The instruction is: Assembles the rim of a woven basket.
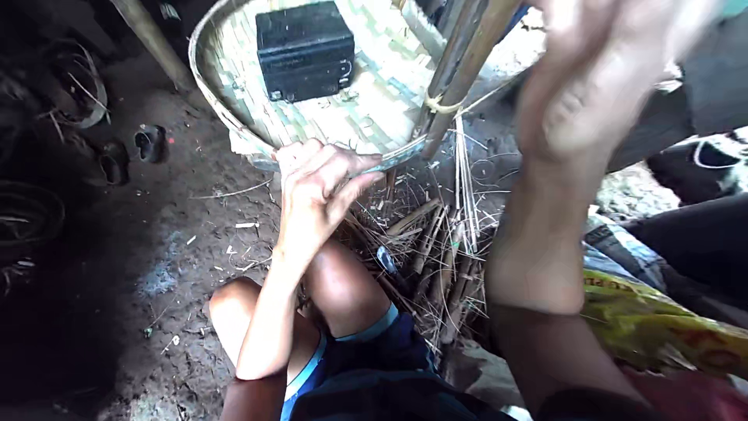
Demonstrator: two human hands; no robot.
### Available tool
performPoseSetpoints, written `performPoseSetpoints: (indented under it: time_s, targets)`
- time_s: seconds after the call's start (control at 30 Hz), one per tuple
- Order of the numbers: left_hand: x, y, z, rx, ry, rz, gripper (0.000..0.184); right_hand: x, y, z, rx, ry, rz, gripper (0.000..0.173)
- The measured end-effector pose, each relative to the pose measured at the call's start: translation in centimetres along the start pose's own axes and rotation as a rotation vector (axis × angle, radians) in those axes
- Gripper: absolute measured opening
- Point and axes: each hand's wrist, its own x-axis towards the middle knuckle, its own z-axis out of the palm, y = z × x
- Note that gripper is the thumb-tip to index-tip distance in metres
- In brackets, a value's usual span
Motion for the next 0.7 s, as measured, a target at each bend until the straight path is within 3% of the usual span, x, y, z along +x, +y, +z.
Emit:
performPoseSetpoints:
  time_s: [0.07, 0.13, 0.17, 0.23, 0.27, 0.37, 0.47, 0.6, 0.7]
  targets:
    - [-0.2, 0.4, -0.3, 0.009, -0.045, -0.03, 0.015, 2.3, -1.2, 3.4, 0.118, -0.307, 0.047, 0.026]
    - [-0.8, 0.5, -0.2, -0.033, -0.004, -0.081, 0.014, 1.2, -3.0, 6.7, 0.049, -0.564, -0.148, 0.018]
    - [-1.3, 1.2, -0.2, -0.072, 0.026, -0.212, 0.012, -0.3, -3.6, 7.6, -0.084, -0.673, -0.32, 0.028]
    - [-0.4, 4.7, -1.2, -0.25, 0.021, -0.713, 0.011, -3.6, -3.8, 8.7, -0.344, -0.837, -0.618, 0.04]
    - [0.1, 6.0, -1.7, -0.295, 0.027, -0.756, 0.01, -4.8, -4.0, 8.7, -0.387, -0.894, -0.69, 0.037]
    - [0.5, 3.5, -1.4, -0.046, -0.051, -0.246, 0.017, -6.4, -5.4, 8.0, -0.327, -0.993, -0.737, 0.036]
    - [-0.2, 2.1, -0.9, 0.125, -0.118, -0.185, 0.035, -3.1, -6.4, 6.1, -0.288, -0.737, -0.624, 0.026]
    - [1.4, 1.0, 0.9, 0.128, -0.011, -0.07, 0.017, 2.9, -6.2, 3.8, 0.024, -0.281, -0.22, 0.015]
    - [1.0, 1.1, 1.3, 0.133, 0.01, -0.037, 0.015, 4.6, -4.0, 3.8, 0.298, -0.09, -0.153, 0.015]
